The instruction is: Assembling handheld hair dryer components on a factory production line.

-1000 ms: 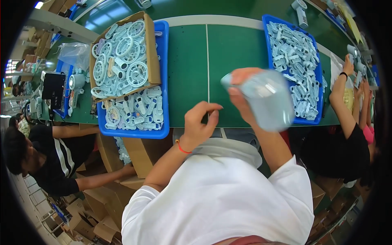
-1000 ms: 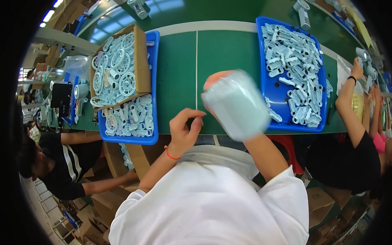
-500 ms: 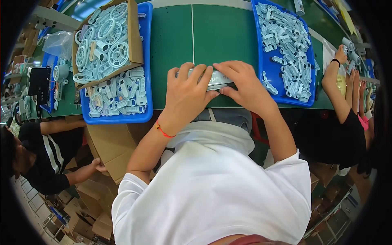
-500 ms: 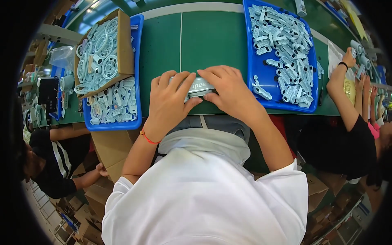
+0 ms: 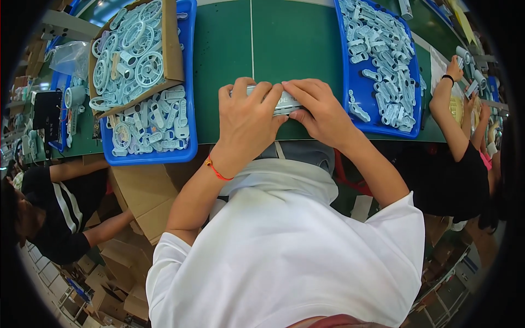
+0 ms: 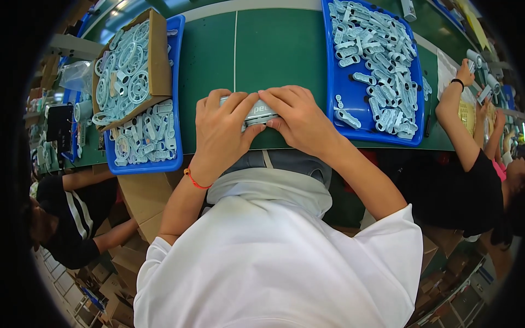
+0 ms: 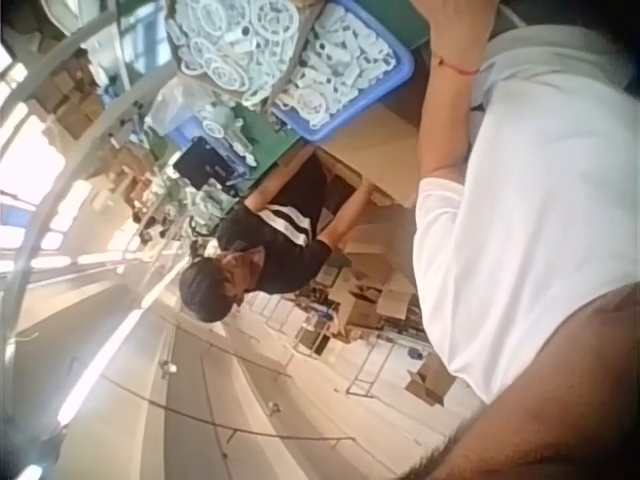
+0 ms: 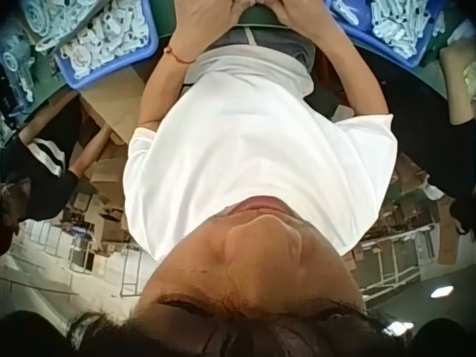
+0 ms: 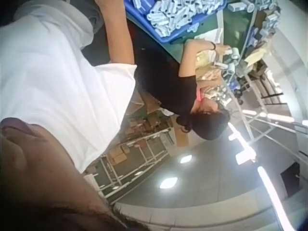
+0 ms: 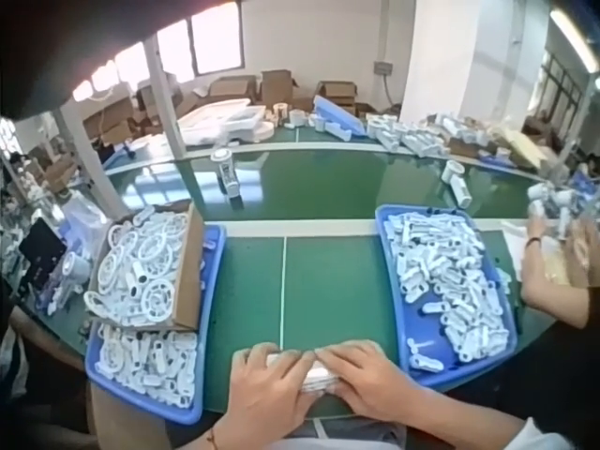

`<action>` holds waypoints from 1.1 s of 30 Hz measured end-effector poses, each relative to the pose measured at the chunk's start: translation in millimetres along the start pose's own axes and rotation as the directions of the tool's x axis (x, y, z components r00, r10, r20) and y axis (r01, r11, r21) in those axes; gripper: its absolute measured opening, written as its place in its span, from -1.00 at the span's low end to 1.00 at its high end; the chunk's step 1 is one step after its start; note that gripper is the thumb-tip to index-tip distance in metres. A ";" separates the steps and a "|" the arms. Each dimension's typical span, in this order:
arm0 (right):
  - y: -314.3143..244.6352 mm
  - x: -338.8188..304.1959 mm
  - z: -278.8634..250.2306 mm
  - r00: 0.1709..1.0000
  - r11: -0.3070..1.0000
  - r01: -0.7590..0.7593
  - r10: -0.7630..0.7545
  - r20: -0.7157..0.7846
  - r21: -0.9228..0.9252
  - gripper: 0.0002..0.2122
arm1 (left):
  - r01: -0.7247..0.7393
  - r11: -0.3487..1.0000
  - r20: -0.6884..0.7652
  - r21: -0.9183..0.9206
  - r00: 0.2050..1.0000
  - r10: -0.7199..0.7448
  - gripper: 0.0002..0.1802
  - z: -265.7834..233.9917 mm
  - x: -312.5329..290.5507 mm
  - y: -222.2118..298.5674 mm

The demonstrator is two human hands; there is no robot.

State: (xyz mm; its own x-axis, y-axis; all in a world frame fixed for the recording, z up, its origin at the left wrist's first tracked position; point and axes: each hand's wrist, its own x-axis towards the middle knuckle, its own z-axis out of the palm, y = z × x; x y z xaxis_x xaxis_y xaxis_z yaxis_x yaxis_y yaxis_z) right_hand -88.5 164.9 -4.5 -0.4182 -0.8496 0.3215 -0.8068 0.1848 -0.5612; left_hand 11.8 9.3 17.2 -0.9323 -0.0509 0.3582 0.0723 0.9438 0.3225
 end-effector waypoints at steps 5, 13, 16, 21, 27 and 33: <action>-1.8 -4.1 -0.2 1.000 1.000 0.011 -0.011 -0.003 -0.020 -0.50 | -0.019 1.000 0.022 -0.003 1.000 0.019 -0.46 0.0 -1.0 -3.0; -11.5 -3.4 5.9 0.997 0.995 -0.013 0.006 -0.073 -0.097 -0.46 | -0.046 0.991 0.033 0.125 0.999 0.042 -0.45 1.7 0.4 -2.7; -12.3 -0.3 1.1 0.974 0.985 -0.162 0.168 -0.155 0.050 -0.47 | -0.010 0.998 -0.176 0.069 0.984 0.022 -0.27 -0.8 10.7 -9.9; -38.5 14.6 -15.3 0.959 0.900 -0.162 0.240 -0.151 0.406 -0.50 | 0.283 -0.264 0.370 -0.922 0.843 -0.391 -0.34 10.8 20.3 17.5; 75.9 -15.5 -108.6 0.876 0.705 -0.427 0.477 -0.067 -0.566 -0.74 | 0.382 0.612 0.108 -0.692 0.893 -0.436 -0.45 42.6 159.3 -33.5; 60.8 -0.3 -94.1 0.900 0.880 -0.430 0.401 -0.171 -0.202 -0.79 | 0.652 0.724 -0.011 -0.227 0.741 -0.671 -0.45 108.9 324.0 -93.3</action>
State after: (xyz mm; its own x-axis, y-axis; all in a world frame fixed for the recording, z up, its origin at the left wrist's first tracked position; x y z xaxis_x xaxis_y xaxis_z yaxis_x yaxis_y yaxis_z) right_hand -176.7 222.9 33.0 -0.7714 -0.6058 0.1950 -0.6141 0.6282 -0.4777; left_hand -335.6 -59.8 7.7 -0.7357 -0.6748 0.0587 -0.4747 0.5755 0.6660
